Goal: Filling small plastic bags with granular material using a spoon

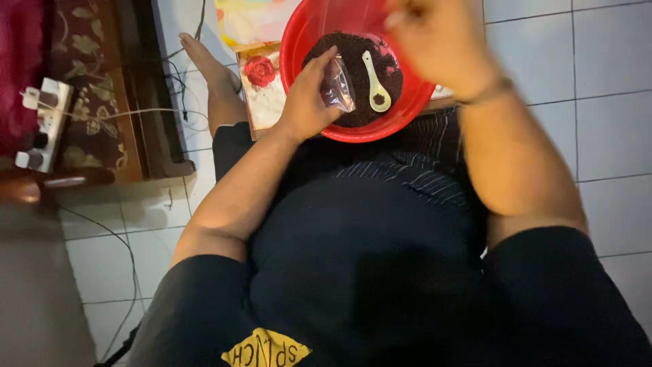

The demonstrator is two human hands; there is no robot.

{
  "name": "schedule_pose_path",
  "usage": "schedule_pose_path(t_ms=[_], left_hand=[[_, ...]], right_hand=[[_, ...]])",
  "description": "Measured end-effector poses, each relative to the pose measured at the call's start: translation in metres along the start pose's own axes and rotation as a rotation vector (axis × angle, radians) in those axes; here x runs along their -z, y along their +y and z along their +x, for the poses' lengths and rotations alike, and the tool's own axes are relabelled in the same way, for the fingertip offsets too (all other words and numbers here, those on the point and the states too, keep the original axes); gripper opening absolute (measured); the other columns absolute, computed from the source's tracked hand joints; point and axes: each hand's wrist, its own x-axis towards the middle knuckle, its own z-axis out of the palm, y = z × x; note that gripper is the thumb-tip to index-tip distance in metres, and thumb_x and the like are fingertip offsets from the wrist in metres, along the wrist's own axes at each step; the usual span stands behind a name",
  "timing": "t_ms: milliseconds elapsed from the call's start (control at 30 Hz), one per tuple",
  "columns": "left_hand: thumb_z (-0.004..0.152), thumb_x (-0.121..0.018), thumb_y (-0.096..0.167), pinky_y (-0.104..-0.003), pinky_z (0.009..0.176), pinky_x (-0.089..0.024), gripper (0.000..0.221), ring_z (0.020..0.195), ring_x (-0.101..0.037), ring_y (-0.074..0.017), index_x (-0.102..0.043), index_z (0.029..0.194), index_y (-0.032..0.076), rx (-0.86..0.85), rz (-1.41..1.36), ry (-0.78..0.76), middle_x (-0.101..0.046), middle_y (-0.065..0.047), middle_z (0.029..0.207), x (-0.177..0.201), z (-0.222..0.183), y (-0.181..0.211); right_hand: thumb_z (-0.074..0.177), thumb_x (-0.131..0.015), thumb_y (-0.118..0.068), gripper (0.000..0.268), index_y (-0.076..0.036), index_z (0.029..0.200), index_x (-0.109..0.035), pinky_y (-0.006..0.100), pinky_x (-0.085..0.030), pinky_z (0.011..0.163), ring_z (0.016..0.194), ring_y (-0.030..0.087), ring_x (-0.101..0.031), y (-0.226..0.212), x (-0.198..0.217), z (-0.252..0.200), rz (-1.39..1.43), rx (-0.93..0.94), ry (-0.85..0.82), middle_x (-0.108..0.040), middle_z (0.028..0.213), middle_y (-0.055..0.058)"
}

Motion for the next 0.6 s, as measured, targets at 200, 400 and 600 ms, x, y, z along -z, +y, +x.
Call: schedule_pose_path(t_ms=[200, 400, 600], left_hand=[[0.066, -0.082, 0.079, -0.052, 0.116, -0.041, 0.128, 0.139, -0.053, -0.0432, -0.029, 0.158, 0.008, -0.041, 0.077, -0.025, -0.049, -0.024, 0.153, 0.001, 0.003, -0.004], [0.054, -0.104, 0.051, -0.049, 0.105, -0.047, 0.132, 0.125, -0.06, -0.0397, -0.034, 0.158, 0.008, -0.065, 0.208, -0.073, -0.058, -0.018, 0.134, -0.002, 0.014, -0.005], [0.056, -0.103, 0.044, -0.044, 0.1, -0.048, 0.132, 0.124, -0.059, -0.0353, -0.03, 0.159, 0.005, -0.094, 0.421, -0.255, -0.055, -0.017, 0.132, -0.001, 0.021, 0.005]], right_hand=[[0.09, -0.062, -0.023, 0.03, 0.001, 0.104, -0.072, 0.055, -0.054, 0.074, 0.09, 0.049, -0.066, 0.108, -0.126, -0.007, -0.627, -0.325, -0.455, -0.068, 0.106, 0.03], [0.095, -0.057, -0.014, 0.031, 0.003, 0.12, -0.059, 0.055, -0.058, 0.084, 0.097, 0.048, -0.072, 0.12, -0.14, -0.012, -0.548, -0.351, -0.479, -0.07, 0.1, 0.027], [0.091, -0.068, -0.015, 0.048, 0.009, 0.128, -0.048, 0.059, -0.056, 0.089, 0.101, 0.05, -0.071, 0.078, -0.12, -0.013, -0.499, -0.428, -0.467, -0.071, 0.105, 0.031]])
